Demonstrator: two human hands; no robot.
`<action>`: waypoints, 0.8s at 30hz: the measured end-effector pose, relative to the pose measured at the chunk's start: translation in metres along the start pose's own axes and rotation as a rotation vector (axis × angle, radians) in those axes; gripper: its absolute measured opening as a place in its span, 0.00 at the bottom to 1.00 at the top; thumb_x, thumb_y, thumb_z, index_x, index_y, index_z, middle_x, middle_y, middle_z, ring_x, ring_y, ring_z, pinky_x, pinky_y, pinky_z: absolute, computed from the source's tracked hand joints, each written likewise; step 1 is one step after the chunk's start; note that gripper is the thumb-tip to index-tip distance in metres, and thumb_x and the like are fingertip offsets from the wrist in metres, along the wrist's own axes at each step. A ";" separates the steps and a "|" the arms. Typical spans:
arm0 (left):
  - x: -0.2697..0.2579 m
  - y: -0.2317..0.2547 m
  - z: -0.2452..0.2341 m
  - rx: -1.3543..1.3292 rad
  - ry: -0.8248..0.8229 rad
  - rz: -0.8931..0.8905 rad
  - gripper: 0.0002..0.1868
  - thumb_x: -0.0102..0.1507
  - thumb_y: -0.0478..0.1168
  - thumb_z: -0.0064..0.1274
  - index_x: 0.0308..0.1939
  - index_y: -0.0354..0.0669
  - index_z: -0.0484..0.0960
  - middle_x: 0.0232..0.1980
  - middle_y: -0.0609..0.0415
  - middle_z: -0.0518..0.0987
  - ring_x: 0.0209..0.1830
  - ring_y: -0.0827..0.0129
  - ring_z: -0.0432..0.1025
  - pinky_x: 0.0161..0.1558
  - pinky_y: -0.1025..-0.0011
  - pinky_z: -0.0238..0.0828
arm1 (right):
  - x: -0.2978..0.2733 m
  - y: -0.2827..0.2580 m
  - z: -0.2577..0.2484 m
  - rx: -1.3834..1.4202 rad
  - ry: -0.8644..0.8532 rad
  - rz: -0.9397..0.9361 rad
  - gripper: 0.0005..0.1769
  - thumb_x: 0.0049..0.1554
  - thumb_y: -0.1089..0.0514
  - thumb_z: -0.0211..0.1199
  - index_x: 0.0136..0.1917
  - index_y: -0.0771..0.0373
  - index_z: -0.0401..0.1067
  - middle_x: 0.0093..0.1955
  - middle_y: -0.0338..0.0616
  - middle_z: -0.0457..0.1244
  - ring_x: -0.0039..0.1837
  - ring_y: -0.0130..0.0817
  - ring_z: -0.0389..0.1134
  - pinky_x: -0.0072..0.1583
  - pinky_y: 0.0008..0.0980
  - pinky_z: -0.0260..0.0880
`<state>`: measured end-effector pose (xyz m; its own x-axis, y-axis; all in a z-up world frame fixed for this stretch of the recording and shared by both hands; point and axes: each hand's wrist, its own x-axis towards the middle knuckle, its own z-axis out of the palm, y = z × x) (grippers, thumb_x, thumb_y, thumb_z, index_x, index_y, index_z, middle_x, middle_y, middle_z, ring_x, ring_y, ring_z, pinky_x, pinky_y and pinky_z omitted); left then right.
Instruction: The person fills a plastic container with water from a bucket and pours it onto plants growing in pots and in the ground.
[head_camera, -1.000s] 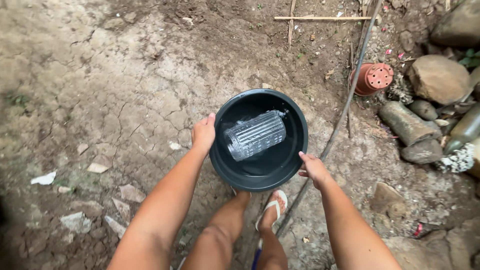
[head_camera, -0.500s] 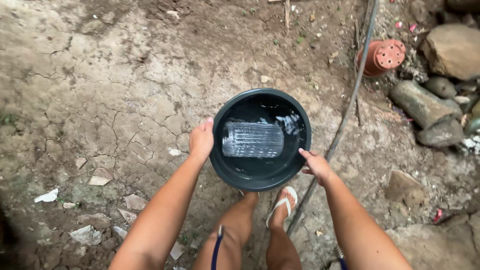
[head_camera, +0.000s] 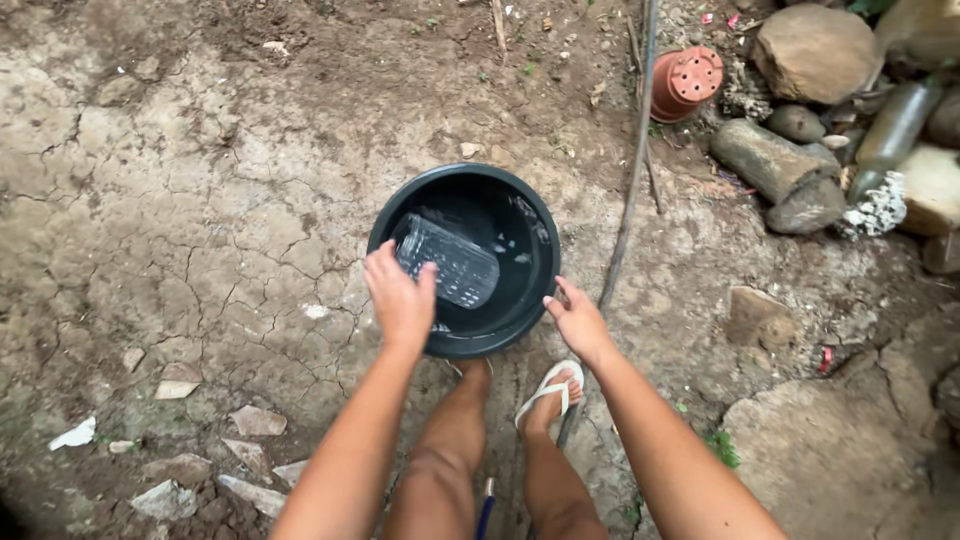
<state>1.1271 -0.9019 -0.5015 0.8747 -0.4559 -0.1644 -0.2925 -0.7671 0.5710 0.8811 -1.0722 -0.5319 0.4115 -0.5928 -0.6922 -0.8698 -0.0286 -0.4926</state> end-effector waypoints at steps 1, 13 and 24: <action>-0.009 0.011 0.004 -0.016 -0.005 -0.013 0.47 0.57 0.50 0.67 0.71 0.31 0.59 0.65 0.34 0.65 0.65 0.35 0.62 0.67 0.46 0.57 | -0.011 -0.003 -0.002 0.087 -0.011 0.022 0.34 0.59 0.48 0.62 0.76 0.59 0.62 0.69 0.57 0.64 0.65 0.45 0.69 0.65 0.37 0.67; 0.010 0.048 0.063 0.129 -0.419 -0.431 0.62 0.47 0.54 0.76 0.78 0.61 0.51 0.79 0.42 0.48 0.70 0.34 0.61 0.59 0.49 0.73 | -0.080 0.019 -0.038 0.432 -0.042 0.092 0.33 0.59 0.54 0.61 0.77 0.56 0.61 0.70 0.47 0.64 0.62 0.34 0.68 0.57 0.32 0.69; 0.002 0.033 0.065 0.353 -0.062 0.173 0.49 0.58 0.57 0.68 0.75 0.46 0.60 0.79 0.42 0.55 0.80 0.49 0.51 0.69 0.46 0.58 | -0.069 0.073 -0.033 0.591 -0.094 0.204 0.30 0.59 0.53 0.59 0.74 0.58 0.65 0.68 0.47 0.64 0.64 0.34 0.66 0.56 0.37 0.73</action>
<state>1.0941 -0.9578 -0.5352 0.7792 -0.6100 -0.1440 -0.5578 -0.7797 0.2847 0.7804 -1.0605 -0.5025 0.2990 -0.4654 -0.8331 -0.6472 0.5426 -0.5354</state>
